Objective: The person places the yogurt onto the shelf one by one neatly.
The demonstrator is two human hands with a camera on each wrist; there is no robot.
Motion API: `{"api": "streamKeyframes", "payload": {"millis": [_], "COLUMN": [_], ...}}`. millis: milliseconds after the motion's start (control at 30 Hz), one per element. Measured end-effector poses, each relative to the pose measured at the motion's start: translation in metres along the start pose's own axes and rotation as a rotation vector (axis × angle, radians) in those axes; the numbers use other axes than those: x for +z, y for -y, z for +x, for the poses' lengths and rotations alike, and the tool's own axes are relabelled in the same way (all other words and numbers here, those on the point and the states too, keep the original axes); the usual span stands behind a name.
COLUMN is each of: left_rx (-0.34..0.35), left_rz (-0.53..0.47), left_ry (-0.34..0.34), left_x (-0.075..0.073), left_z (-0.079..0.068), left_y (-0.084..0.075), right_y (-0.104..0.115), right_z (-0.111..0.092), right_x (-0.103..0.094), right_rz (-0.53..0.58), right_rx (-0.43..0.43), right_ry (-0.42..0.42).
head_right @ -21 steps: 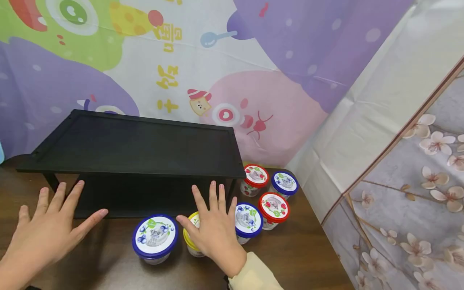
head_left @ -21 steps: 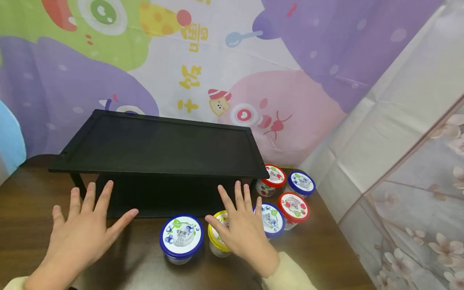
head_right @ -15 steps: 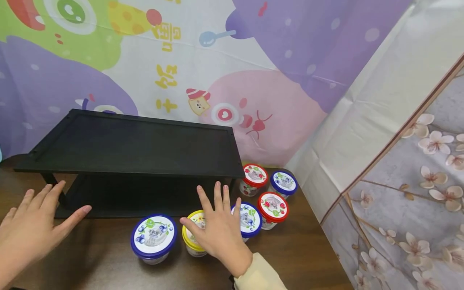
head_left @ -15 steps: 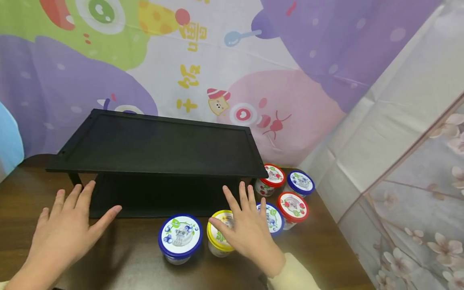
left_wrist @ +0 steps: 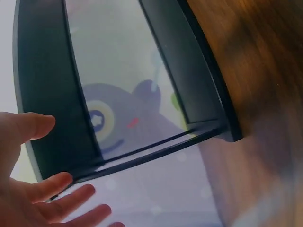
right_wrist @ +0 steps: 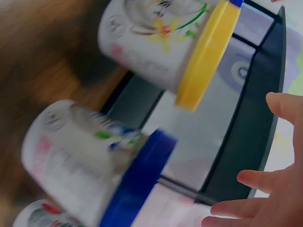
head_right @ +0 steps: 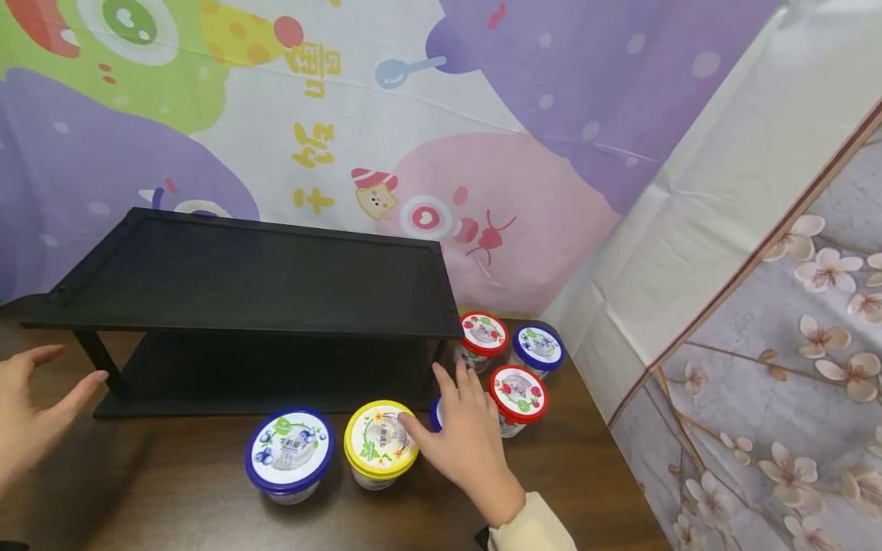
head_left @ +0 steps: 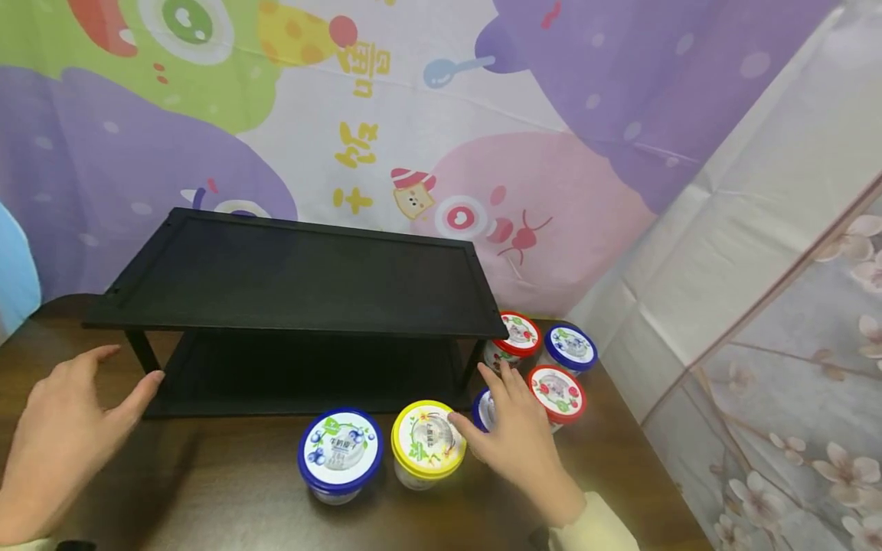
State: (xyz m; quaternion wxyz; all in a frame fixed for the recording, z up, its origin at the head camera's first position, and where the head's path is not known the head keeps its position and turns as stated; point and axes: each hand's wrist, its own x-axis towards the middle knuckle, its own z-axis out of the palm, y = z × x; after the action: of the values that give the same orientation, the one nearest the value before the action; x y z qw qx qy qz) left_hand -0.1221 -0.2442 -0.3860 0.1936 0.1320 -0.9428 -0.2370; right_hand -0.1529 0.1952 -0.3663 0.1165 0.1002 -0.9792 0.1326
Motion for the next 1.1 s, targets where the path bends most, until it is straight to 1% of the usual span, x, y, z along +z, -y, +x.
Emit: {"api": "streamKeyframes", "payload": {"millis": [100,233,267,367,467,600,667,800,867,967,1100], "left_rx": [-0.002,-0.008,-0.007,-0.001,0.021,0.020,0.009,-0.031,-0.046,-0.052,-0.041], "left_rz": [-0.067,-0.144,-0.155,-0.178,-0.204,-0.225,-0.223,-0.222,-0.227,-0.249,-0.312], "left_ry": [0.013,0.047,0.044,0.013,-0.040,-0.055,-0.044,0.004,0.013,0.016,0.007], "left_x": [0.003,0.006,0.007,0.010,0.013,0.016,0.017,0.020,0.021,0.021,0.022], "left_z": [0.005,0.011,0.012,0.014,0.016,0.019,0.020,0.022,0.021,0.021,0.022], "left_y": [0.006,0.011,0.012,0.015,0.018,0.022,0.025,0.026,0.027,0.027,0.025], "right_y": [-0.013,-0.029,-0.032,-0.041,-0.047,-0.053,-0.056,-0.060,-0.062,-0.063,-0.064], "right_z": [-0.001,-0.004,-0.005,-0.009,-0.012,-0.018,-0.021,-0.026,-0.028,-0.031,-0.036], "right_x": [0.000,0.000,0.000,0.001,0.003,0.005,0.007,0.008,0.009,0.010,0.011], "right_rz": [0.040,0.101,0.115,0.156,0.205,0.258,0.275,0.296,0.307,0.330,0.387], "right_rx": [0.039,0.117,0.134,0.176,0.201,0.236,0.260,0.295,0.316,0.352,0.416], "right_ry": [-0.018,-0.012,-0.013,-0.020,-0.034,-0.039,-0.032,-0.031,-0.024,-0.011,0.019]}}
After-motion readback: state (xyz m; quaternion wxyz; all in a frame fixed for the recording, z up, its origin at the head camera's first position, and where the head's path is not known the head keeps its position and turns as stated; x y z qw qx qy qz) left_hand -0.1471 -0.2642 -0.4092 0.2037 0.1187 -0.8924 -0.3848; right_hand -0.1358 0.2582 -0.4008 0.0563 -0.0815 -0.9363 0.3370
